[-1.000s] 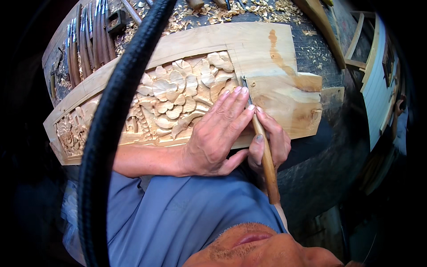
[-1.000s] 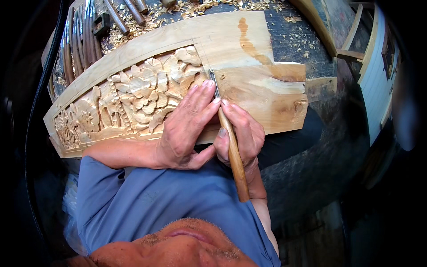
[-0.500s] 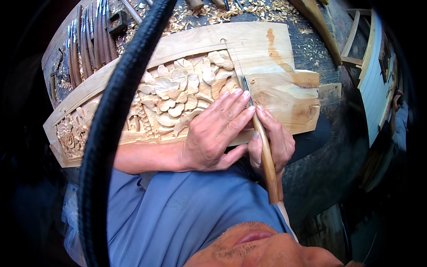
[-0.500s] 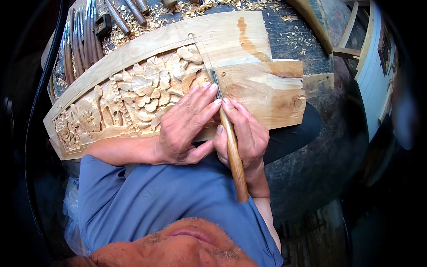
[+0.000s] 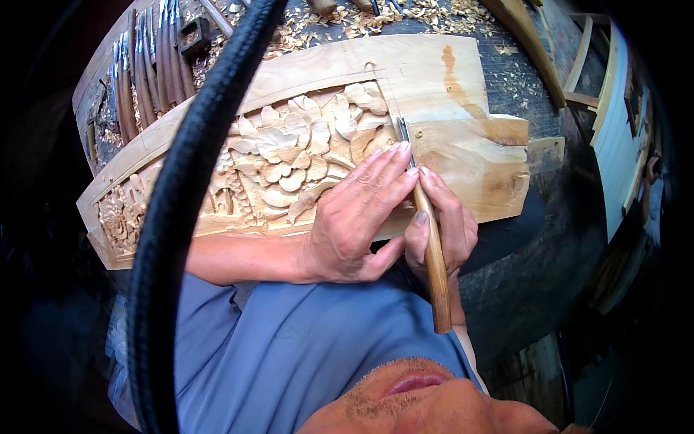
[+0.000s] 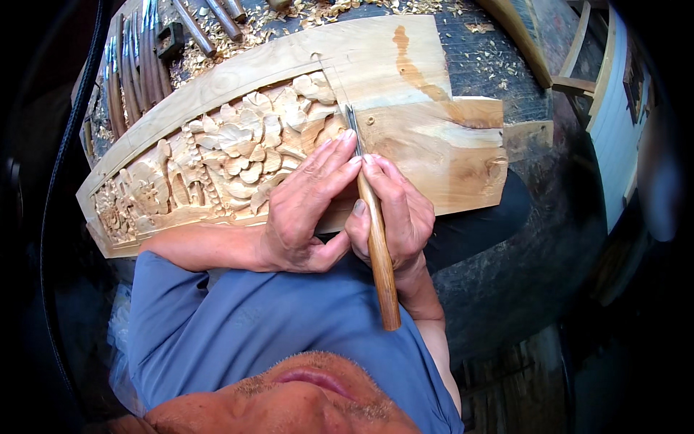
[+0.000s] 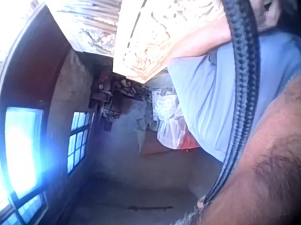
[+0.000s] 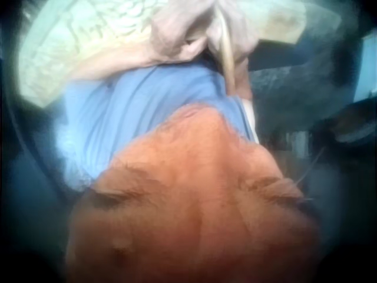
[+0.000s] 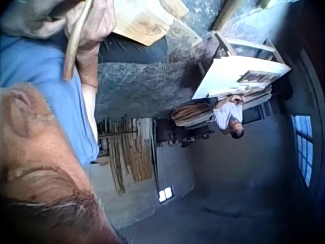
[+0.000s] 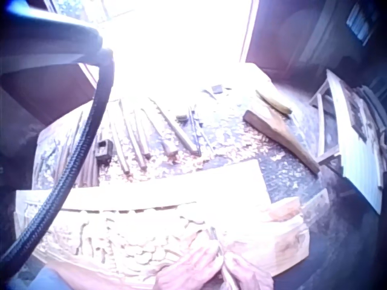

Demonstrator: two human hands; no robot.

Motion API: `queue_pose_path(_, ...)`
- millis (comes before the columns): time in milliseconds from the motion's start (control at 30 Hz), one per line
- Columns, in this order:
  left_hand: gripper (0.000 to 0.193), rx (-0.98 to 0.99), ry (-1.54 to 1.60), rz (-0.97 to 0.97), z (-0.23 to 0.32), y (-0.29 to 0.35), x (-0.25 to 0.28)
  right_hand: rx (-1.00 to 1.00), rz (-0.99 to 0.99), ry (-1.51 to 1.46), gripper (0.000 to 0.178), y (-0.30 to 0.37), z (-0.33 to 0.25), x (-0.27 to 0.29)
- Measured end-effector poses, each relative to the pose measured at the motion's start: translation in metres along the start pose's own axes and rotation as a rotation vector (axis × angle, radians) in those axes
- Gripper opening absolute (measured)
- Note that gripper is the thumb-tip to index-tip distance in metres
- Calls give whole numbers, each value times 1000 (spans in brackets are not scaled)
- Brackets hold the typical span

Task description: The person carves intricate floral designs into a large wooden panel using various chisels and a mallet.

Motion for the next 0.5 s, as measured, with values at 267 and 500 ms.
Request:
queue_pose_path(267, 80, 34, 42, -28, 3, 1, 0, -37, 2, -28, 39, 4, 3, -1)
queue_pose_path(500, 80, 18, 24, 79, -7, -1, -1, -20, 48, -35, 35, -17, 9, -16)
Point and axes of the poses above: each hand's wrist, its own y-axis away from the middle knuckle, its own x-axis out of the back of the hand, z = x × y, the point moved 3 cm from there along -y, towards the middle knuckle, and after that the axes turned 7 degrees about x, right-handed, at the moved point
